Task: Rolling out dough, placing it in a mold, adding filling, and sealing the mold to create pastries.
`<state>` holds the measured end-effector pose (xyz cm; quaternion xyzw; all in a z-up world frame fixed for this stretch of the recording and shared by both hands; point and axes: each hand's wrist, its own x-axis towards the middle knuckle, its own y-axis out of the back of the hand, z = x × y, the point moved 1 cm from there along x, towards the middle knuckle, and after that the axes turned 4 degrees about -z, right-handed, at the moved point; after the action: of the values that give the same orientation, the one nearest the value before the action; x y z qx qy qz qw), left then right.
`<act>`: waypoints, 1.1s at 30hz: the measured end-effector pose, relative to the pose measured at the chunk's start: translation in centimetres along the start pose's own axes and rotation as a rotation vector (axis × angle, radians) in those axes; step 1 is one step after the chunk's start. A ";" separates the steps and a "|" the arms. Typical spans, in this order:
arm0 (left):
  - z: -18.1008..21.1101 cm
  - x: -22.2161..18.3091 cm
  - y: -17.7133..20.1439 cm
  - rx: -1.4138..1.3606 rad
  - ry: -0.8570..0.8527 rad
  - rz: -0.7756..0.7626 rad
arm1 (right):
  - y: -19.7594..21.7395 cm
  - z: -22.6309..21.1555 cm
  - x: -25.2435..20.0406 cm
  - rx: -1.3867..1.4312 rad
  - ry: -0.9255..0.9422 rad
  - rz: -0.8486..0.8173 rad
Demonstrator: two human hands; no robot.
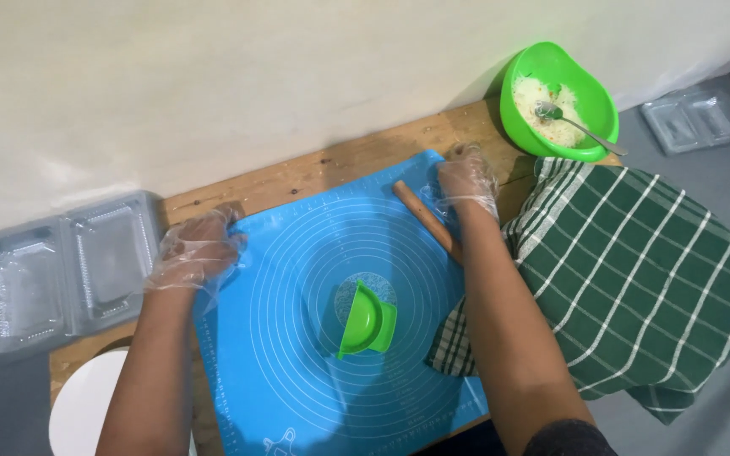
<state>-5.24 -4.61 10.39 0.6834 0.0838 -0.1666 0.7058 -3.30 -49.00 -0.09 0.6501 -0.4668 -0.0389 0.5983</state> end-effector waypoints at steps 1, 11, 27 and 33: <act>-0.4 0.9 -0.8 0.038 0.000 0.018 | 1.3 -0.1 0.2 0.019 -0.008 -0.111; -0.2 0.6 -0.4 -0.235 0.075 0.000 | 6.0 -0.4 1.4 0.210 -0.118 -0.794; -1.3 2.4 -0.9 -0.293 0.086 0.053 | 20.4 -7.8 0.4 0.260 -0.274 -0.760; -2.1 3.1 -1.6 -0.308 0.071 0.062 | -3.7 2.8 2.5 -0.020 0.071 -0.410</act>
<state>-2.64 -2.94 7.71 0.5748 0.1122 -0.1054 0.8037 -1.57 -53.29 -2.65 0.7264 -0.3031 -0.1416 0.6004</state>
